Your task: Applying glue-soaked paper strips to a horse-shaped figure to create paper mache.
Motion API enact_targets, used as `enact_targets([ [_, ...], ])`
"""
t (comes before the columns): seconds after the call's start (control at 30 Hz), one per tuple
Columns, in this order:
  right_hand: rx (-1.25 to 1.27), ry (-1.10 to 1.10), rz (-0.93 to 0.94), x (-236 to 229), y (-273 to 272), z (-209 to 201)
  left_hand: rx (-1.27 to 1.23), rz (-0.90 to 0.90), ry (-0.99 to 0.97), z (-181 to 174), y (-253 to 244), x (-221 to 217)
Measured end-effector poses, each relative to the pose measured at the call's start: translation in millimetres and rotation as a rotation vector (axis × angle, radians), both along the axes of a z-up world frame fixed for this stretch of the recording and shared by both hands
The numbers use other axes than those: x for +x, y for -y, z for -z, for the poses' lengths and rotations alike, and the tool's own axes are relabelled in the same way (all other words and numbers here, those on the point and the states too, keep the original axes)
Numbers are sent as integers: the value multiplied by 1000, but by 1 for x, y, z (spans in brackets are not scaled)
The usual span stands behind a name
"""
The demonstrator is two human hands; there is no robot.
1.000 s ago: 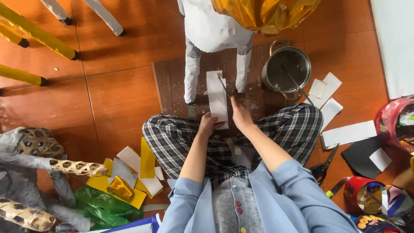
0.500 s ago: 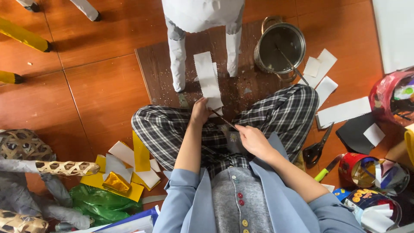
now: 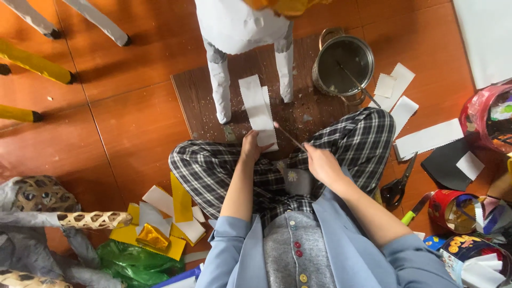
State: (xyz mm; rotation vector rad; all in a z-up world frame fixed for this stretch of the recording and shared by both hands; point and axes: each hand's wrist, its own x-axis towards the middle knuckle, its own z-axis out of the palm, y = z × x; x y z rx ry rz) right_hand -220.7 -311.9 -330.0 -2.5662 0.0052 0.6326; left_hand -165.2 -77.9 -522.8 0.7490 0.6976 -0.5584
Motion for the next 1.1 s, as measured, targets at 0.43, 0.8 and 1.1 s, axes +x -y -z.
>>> enact_targets([
  [0.43, 138, 231, -38, 114, -92, 95, 66, 59, 11, 4, -4, -4],
  [0.8, 114, -156, 145, 115, -113, 12, 41, 60, 43, 2, -5, -5],
  [1.1, 544, 740, -108, 42, -20, -15, -186, -20, 192, -30, -6, -7],
])
